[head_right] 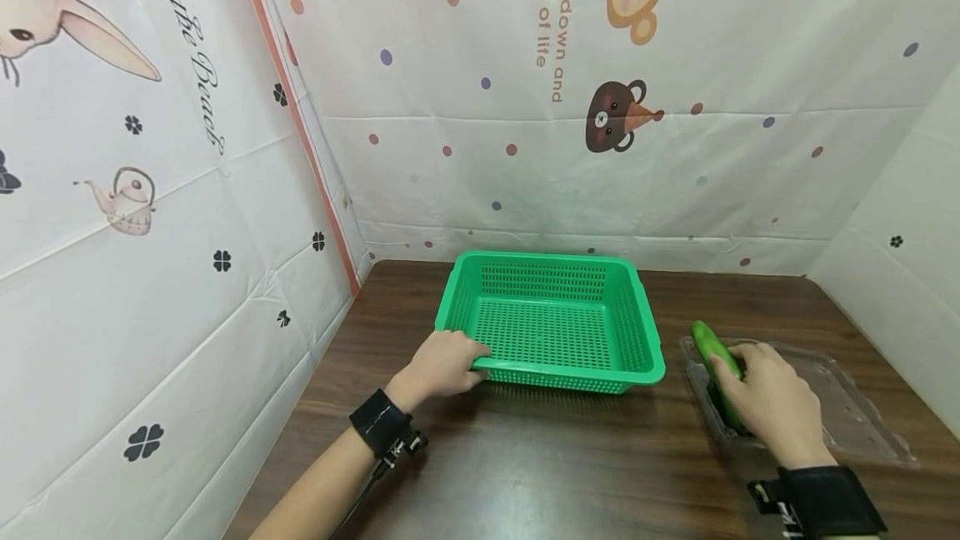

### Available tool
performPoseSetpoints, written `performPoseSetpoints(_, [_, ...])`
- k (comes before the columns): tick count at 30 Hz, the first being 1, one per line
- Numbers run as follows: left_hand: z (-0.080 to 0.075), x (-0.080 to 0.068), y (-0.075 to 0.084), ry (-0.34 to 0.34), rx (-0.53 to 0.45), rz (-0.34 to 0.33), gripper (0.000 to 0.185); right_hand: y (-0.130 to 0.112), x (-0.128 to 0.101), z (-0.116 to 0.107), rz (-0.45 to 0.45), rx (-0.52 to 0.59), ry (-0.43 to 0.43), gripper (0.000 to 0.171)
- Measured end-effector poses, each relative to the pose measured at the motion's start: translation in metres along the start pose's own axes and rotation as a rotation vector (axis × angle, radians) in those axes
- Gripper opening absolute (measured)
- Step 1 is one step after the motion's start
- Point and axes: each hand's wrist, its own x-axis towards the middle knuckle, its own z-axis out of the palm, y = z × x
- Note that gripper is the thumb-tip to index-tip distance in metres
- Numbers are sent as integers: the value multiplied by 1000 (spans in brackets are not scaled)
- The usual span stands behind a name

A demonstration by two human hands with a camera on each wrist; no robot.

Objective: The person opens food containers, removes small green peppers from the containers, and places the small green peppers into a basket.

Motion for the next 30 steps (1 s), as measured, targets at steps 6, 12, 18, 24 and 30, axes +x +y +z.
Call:
performPoseSetpoints(6, [1,1,0,2,-8,2,17,-7,3,-1,-9,-8,17,61])
performPoseSetpoints(12, [0,1,0,6,-8,4,17,-17,4,-2,-36,-9,37,58])
performPoseSetpoints(18, [-1,1,0,1,-8,3,19,-26,6,0,-78,-9,48,54])
performPoseSetpoints(24, [-1,1,0,-1,-15,0,17,-33,9,0,-107,-2,47,53])
performPoseSetpoints(30, [0,1,-1,3,-20,2,14,-41,11,2,-146,0,88,51])
